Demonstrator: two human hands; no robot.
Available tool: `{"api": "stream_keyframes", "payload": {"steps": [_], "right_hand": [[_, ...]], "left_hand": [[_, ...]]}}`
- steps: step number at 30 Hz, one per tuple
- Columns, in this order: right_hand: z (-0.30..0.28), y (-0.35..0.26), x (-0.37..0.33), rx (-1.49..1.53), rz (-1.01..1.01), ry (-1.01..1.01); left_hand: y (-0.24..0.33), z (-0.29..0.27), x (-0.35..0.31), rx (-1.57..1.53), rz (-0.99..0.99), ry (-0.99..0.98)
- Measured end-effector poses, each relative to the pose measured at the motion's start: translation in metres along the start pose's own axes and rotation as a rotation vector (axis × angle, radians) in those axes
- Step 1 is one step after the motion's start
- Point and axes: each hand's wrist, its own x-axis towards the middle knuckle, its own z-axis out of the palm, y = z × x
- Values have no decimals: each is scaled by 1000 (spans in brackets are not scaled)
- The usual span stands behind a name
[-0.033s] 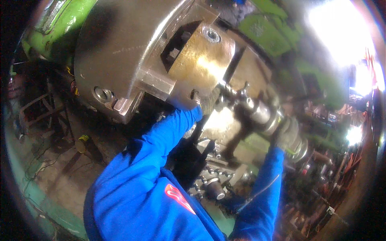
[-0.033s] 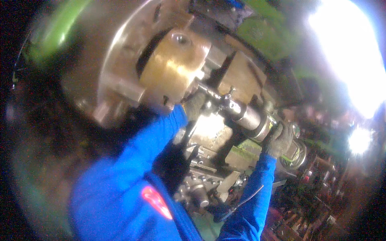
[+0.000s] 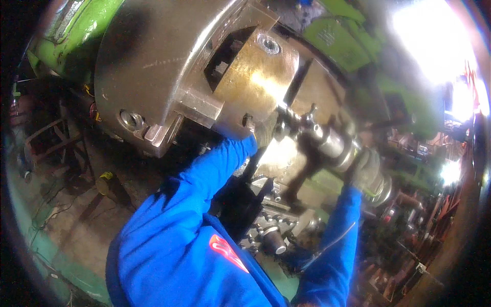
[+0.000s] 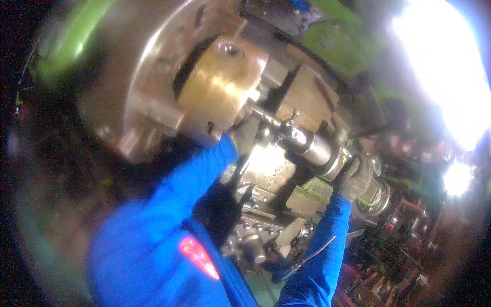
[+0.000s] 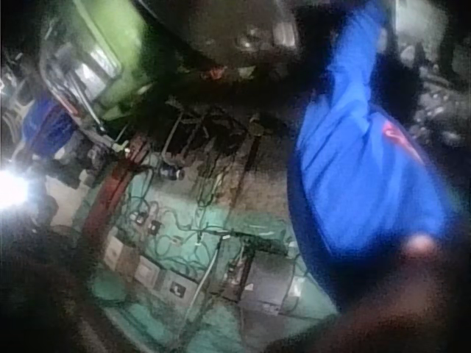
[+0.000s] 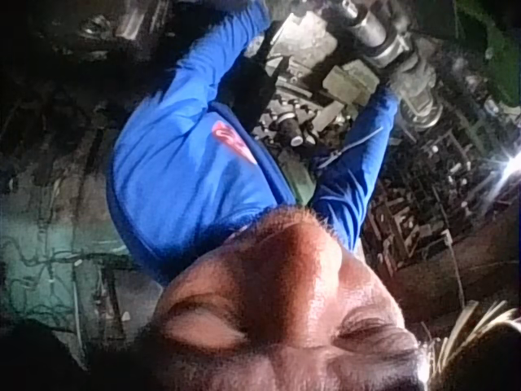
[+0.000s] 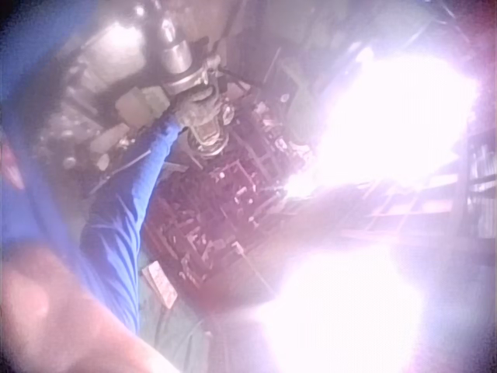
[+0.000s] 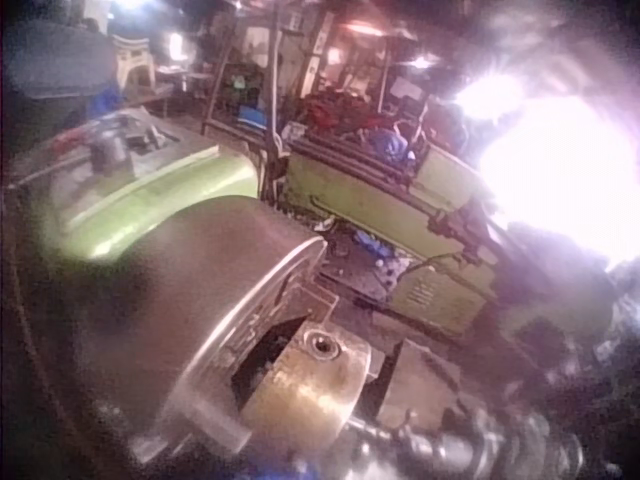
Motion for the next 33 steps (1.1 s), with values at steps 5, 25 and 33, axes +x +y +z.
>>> {"api": "stream_keyframes", "payload": {"steps": [5, 25, 33], "right_hand": [[5, 7, -1, 3, -5, 4], [0, -1, -2, -13, 11, 0], [0, 0, -2, -26, -4, 32]], "left_hand": [[13, 21, -33, -34, 43, -4], [-63, 0, -9, 1050, 576, 337], [-61, -3, -2, 1051, 496, 432]]}}
